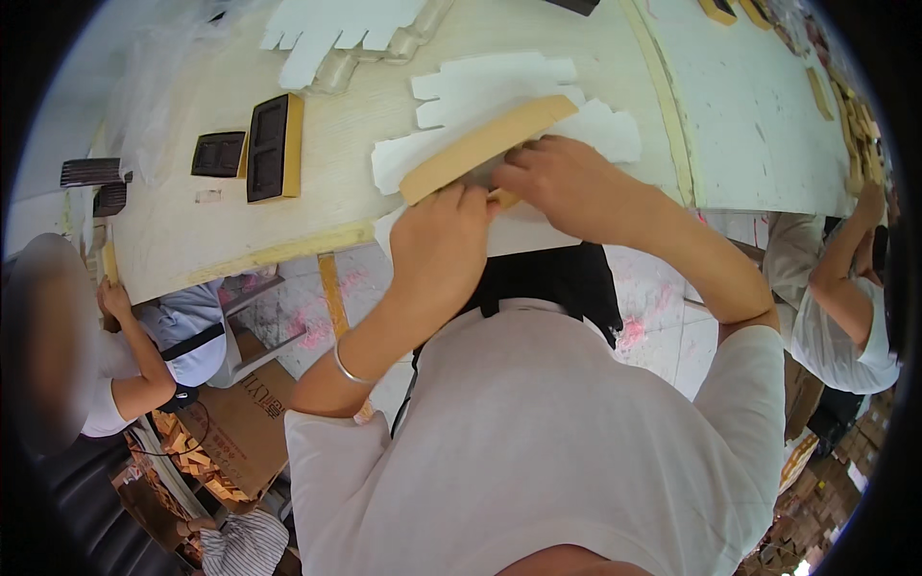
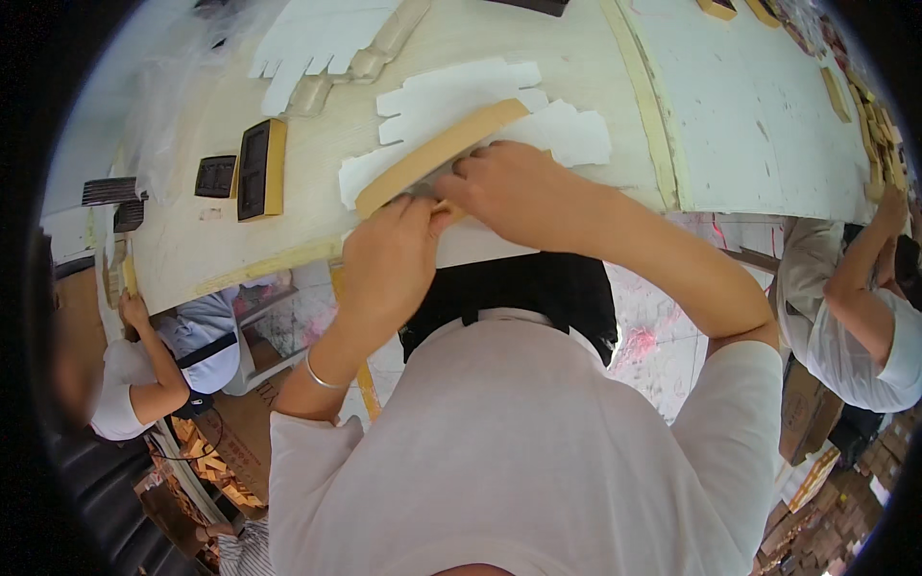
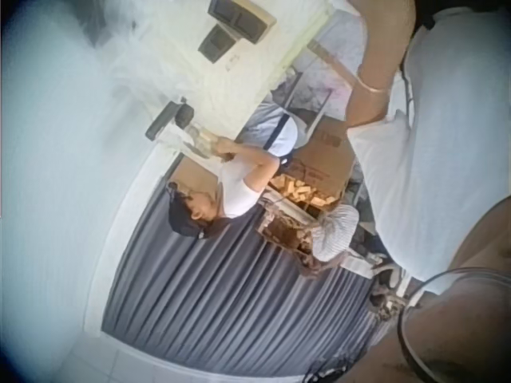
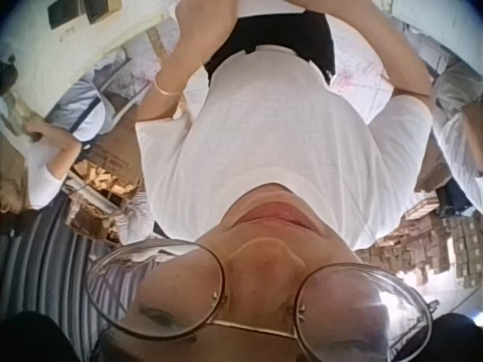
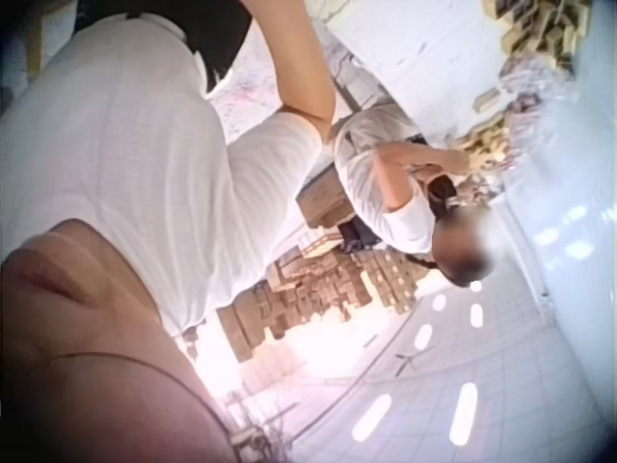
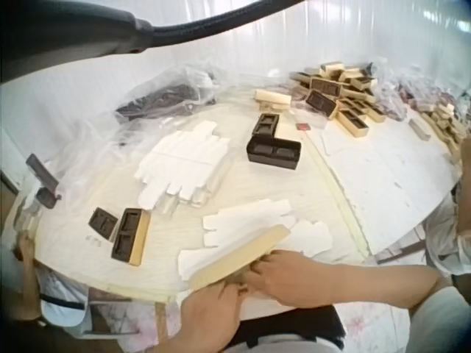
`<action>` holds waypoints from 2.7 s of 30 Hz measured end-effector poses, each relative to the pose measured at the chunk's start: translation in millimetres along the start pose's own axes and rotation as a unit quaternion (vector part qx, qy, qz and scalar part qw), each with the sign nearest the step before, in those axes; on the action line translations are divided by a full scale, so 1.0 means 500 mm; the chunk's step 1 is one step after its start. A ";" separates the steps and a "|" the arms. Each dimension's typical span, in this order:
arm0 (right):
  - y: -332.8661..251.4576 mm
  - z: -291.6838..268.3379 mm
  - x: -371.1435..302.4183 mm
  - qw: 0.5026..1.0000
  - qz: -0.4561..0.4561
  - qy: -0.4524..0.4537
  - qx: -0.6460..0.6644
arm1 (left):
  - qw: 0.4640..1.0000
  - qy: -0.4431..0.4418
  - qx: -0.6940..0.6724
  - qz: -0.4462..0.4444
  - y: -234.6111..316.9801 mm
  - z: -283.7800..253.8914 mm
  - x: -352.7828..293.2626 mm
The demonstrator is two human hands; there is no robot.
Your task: The person assembles small rectangular boxes by folding white cardboard pieces into frames and inserting dark rectangular inserts. They repeatedly pick up flat cardboard, fold it into a frame, place an insert inside, and set the completed box aside on the table.
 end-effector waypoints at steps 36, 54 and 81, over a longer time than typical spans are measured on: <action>0.013 -0.034 -0.090 0.990 -0.039 0.078 0.106 | 0.947 -0.157 -0.188 0.210 0.001 0.003 0.064; -0.005 -0.027 -0.091 0.967 0.074 0.019 0.242 | 0.964 0.008 -0.252 0.090 0.020 0.039 0.007; -0.058 -0.014 -0.120 0.961 0.039 0.269 -0.038 | 0.892 -0.094 -0.434 -0.081 -0.011 0.028 0.015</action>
Point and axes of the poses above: each hand's wrist, its own x-axis towards the middle knuckle, its own z-axis out of the palm, y = z × x, the point moved 7 cm from there along x, towards the middle knuckle, and after that the axes turned 5 degrees about -x, right-handed, at the moved point
